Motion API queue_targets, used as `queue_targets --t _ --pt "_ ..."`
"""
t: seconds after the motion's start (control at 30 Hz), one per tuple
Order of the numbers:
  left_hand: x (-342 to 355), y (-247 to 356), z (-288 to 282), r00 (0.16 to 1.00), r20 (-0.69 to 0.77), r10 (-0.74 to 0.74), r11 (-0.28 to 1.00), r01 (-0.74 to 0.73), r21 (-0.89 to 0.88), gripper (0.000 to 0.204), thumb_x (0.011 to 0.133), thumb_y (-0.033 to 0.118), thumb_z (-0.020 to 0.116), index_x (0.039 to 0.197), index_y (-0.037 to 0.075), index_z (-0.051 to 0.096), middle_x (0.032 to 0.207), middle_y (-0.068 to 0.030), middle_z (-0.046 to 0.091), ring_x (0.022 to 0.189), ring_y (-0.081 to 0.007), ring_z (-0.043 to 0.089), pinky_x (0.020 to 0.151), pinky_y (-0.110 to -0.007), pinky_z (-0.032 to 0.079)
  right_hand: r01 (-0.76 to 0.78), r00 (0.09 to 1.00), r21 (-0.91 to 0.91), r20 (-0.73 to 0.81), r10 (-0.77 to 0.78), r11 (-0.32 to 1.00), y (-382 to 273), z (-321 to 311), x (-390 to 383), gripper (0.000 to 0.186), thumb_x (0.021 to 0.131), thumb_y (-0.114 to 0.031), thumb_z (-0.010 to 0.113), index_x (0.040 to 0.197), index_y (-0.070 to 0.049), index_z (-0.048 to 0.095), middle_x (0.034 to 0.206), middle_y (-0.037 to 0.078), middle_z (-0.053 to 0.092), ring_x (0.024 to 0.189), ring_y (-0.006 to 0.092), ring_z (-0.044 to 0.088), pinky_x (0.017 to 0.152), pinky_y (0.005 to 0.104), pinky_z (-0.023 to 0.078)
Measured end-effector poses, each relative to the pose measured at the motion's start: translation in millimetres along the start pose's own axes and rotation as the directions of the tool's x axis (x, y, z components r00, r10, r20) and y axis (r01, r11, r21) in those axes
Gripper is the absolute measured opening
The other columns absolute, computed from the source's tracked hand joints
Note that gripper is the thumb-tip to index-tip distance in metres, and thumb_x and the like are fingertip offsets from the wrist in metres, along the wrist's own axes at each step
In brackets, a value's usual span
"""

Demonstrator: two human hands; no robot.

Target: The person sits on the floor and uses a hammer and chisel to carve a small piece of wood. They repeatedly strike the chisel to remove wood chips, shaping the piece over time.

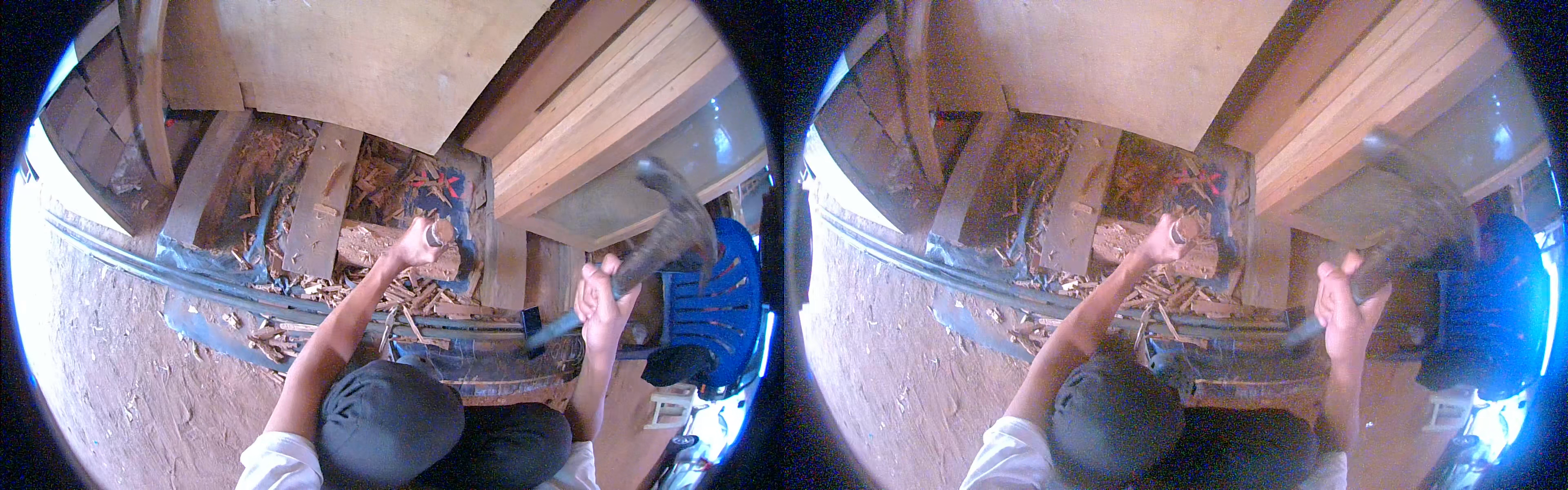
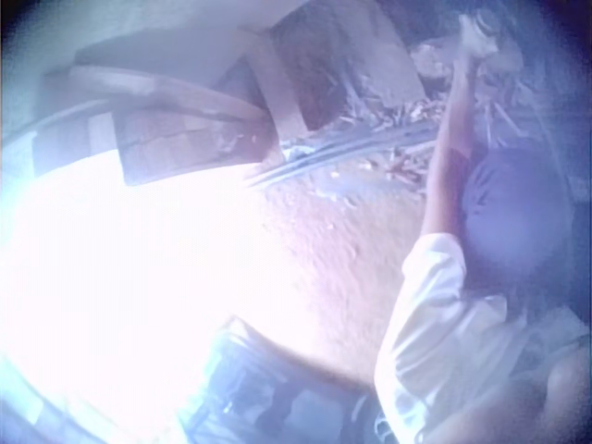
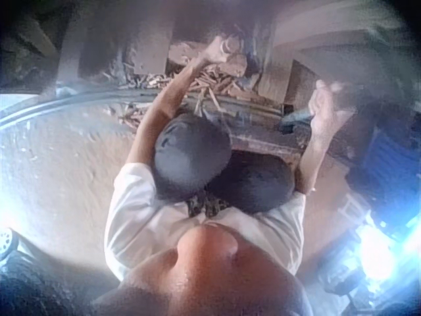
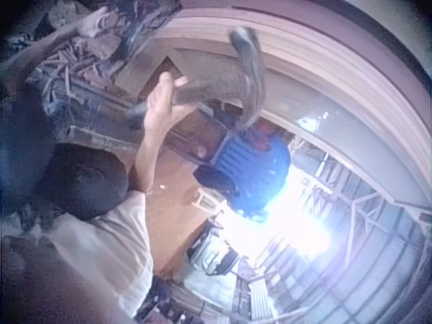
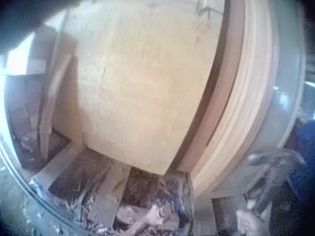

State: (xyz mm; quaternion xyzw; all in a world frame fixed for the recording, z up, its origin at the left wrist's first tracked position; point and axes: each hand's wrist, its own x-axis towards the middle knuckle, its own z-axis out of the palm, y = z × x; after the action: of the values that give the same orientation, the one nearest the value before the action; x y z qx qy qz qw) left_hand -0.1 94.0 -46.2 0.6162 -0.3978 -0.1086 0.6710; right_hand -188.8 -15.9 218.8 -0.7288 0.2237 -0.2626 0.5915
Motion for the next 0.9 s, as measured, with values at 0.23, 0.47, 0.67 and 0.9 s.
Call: queue_targets --t 0.23,0.47,0.67,0.9 --pt "-1 -5 7 0.990 -0.011 0.140 0.989 -0.140 -0.055 0.009 0.063 0.009 0.055 0.060 0.003 0.049 0.051 -0.0070 0.047 0.045 -0.0126 0.041 0.043 -0.031 0.036 -0.008 0.878 -0.913 0.189 0.440 0.407 120 20 -3 0.040 0.072 -0.025 0.063 0.092 0.006 0.047 0.095 0.028 0.051 0.087 0.0378 0.053 0.075 0.0449 0.041" --pt "11 -18 -1 0.997 0.037 0.070 0.990 -0.065 -0.125 0.008 0.062 0.010 0.056 0.064 0.005 0.050 0.056 0.0018 0.047 0.051 -0.0084 0.040 0.046 -0.028 0.036 -0.372 0.763 -0.544 0.281 0.582 0.752 135 -19 -27 0.025 0.071 -0.009 0.061 0.058 -0.010 0.040 0.046 -0.002 0.041 0.034 0.0057 0.036 0.031 0.0236 0.026" --pt "30 -15 -29 0.992 -0.041 -0.116 0.986 0.110 -0.124 0.008 0.065 0.008 0.056 0.067 0.005 0.049 0.052 0.0022 0.045 0.048 -0.0066 0.040 0.042 -0.026 0.034 -0.232 0.853 -0.626 0.237 0.465 0.745 206 3 -18 0.025 0.068 -0.015 0.064 0.055 -0.005 0.046 0.048 0.002 0.046 0.040 0.0119 0.043 0.037 0.0299 0.032" --pt "45 -30 -39 0.891 -0.118 -0.437 0.837 0.355 -0.417 0.012 0.068 0.002 0.053 0.061 0.006 0.043 0.049 0.0008 0.041 0.037 -0.0077 0.036 0.033 -0.025 0.028 -0.221 0.817 -0.780 0.180 0.548 0.586 270 28 1 0.029 0.067 -0.025 0.065 0.060 0.000 0.052 0.050 0.011 0.053 0.046 0.0235 0.054 0.047 0.0394 0.041"
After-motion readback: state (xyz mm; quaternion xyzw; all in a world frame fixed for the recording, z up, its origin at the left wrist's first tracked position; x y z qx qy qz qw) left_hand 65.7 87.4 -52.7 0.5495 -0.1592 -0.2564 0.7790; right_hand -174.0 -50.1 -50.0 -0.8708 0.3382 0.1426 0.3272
